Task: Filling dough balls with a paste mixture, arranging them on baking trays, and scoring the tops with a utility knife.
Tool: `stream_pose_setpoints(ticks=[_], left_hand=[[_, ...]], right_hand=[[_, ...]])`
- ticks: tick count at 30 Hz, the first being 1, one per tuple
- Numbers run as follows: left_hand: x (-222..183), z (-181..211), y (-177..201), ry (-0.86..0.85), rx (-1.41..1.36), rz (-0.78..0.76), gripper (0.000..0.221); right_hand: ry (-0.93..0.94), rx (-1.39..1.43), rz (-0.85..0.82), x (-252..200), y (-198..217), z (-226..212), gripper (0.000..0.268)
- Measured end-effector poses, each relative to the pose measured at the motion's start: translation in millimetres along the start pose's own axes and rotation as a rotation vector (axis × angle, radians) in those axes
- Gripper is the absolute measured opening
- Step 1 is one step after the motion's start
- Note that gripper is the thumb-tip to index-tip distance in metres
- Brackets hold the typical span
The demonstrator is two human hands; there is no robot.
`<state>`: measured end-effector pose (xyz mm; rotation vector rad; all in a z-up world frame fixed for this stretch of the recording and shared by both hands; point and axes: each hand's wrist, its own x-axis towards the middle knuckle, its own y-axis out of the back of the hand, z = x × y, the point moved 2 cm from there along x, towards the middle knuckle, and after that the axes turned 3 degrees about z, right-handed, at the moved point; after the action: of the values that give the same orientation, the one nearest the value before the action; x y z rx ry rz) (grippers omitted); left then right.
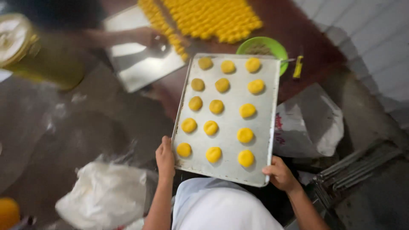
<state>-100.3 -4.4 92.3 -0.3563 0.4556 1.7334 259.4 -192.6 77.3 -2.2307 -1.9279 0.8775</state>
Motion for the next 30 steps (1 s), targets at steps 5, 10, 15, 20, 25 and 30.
stream_pose_setpoints(ticks=[5,10,15,20,25,30], left_hand=[[-9,-80,36,-0.045,0.192,0.319,0.054],[-10,-108,45,-0.076,0.146,0.271,0.054],[12,-124,33,-0.116,0.123,0.146,0.046],[25,-110,30,-0.227,0.294,-0.091,0.048],[67,-120,45,-0.477,0.360,0.040,0.050],[90,-89,51,-0.525,0.273,0.096,0.053]], right_hand=[[-0.249,-0.045,-0.036,43,25,64,0.035],[-0.462,-0.087,-0.074,63,39,91,0.052],[-0.407,-0.279,0.099,73,40,88,0.048],[-0.172,-0.769,0.630,51,31,30,0.052],[0.054,-0.369,0.798,2,41,16,0.050],[0.062,-0.350,1.009,-9,37,39,0.040]])
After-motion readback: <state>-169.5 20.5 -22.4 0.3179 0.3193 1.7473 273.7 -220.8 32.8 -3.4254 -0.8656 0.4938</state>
